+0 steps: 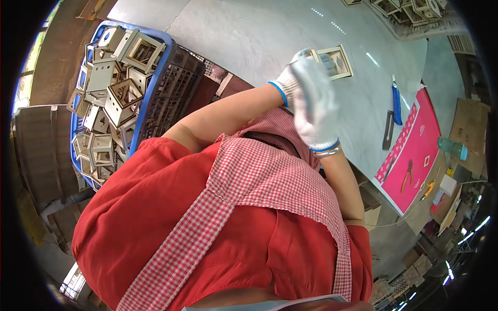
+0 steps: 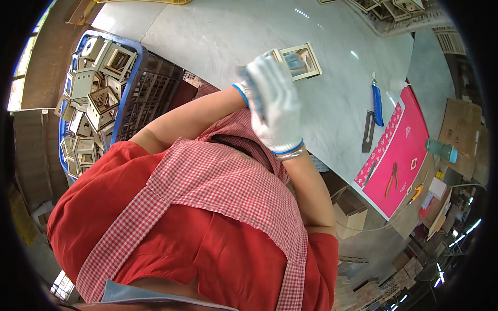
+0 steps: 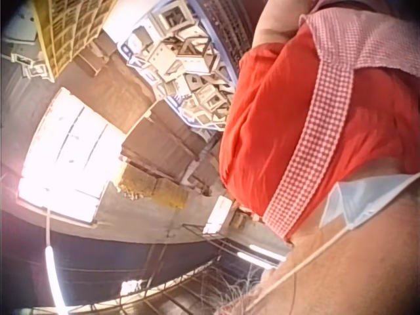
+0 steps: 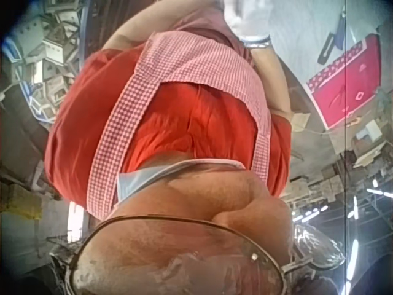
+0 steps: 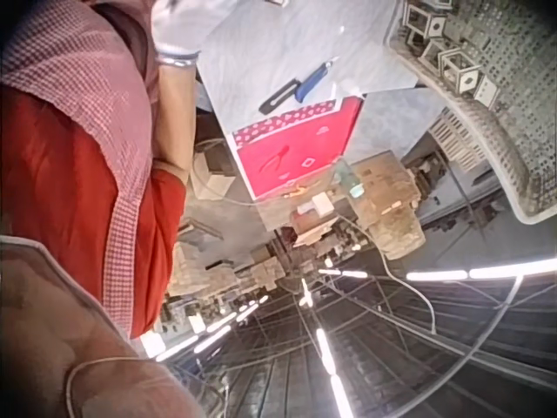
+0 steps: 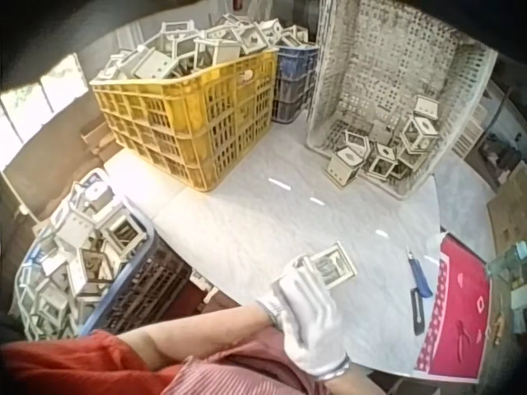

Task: Sanding the edges and surfaces of small wooden boxes using a piece of sandpaper.

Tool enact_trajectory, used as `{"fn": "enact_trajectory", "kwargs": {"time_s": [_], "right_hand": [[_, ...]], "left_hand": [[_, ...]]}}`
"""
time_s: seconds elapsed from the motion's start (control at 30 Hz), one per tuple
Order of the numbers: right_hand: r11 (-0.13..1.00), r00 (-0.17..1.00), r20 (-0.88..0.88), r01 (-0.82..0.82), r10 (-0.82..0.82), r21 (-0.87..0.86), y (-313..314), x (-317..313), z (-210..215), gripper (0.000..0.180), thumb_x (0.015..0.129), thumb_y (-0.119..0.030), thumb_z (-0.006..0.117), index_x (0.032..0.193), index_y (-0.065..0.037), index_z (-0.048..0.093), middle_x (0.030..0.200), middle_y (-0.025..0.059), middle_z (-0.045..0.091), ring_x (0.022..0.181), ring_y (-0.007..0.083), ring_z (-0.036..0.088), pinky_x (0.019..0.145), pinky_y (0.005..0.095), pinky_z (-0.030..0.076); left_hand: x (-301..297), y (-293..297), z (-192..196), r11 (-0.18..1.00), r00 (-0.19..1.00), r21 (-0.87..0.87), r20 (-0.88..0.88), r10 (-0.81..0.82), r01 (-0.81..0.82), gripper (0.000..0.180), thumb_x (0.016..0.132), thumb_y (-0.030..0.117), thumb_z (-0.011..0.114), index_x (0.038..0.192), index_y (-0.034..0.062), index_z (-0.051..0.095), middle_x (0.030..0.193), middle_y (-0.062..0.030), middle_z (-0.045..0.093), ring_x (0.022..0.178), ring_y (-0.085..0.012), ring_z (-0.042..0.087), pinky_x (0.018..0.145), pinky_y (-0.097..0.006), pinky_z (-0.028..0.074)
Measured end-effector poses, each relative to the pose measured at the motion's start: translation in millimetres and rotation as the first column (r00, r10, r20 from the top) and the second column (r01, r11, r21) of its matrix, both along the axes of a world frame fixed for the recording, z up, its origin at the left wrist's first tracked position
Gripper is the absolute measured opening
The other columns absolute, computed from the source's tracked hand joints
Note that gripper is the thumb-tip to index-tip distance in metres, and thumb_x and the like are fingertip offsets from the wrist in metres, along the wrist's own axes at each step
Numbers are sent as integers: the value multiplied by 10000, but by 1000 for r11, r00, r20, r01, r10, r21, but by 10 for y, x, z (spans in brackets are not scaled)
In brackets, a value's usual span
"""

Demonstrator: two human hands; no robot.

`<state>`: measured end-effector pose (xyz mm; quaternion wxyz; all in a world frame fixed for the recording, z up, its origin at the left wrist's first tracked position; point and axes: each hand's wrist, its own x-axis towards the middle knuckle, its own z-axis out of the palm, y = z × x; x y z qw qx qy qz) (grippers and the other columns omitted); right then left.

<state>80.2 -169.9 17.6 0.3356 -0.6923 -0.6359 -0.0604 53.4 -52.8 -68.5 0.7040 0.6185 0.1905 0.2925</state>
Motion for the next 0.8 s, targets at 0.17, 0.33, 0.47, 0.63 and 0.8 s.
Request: {"fn": "enact_trajectory", "kwargs": {"time_s": [0.17,0.33,0.47,0.63,0.8], "right_hand": [[969,956,168,231,-242,82,93,283,-181,454,976,-139,651,1417,-55,588,1421,199,606,1304,370,592,1028,462,529],[1000,992,124,-1,3,-9,164,-6,195,415,1009,-196,630,1409,-92,601,1384,165,642,1279,354,612,1019,446,540],[978,971,-132,189,-200,-92,663,692,496,379,1027,-315,601,1258,-25,679,1190,177,734,947,326,712,821,408,561],[909,960,-211,85,-185,-408,555,773,631,415,1028,-372,561,1103,2,725,868,164,756,724,354,678,680,433,531],[616,718,-189,395,-670,-682,563,610,753,367,1034,-299,567,1172,11,707,1030,154,775,854,369,714,724,401,544]], "left_hand": [[48,121,-282,785,975,597,-218,-40,166,292,968,249,593,1170,47,649,1133,-116,699,1012,-268,641,1105,-432,430],[52,422,-527,510,987,844,-141,-82,163,281,974,285,594,1109,57,686,1103,-137,714,1026,-290,643,1129,-445,414],[-173,357,-74,456,977,866,-149,-156,205,261,949,281,613,1058,66,712,1058,-140,723,1013,-307,646,1124,-452,417],[-251,394,142,445,974,869,-164,-157,218,233,904,250,637,1036,77,718,1016,-121,720,983,-313,642,1105,-453,427],[-235,324,27,359,971,902,-224,-87,241,215,876,231,643,1018,82,705,998,-103,712,952,-303,634,1094,-453,433]]}}
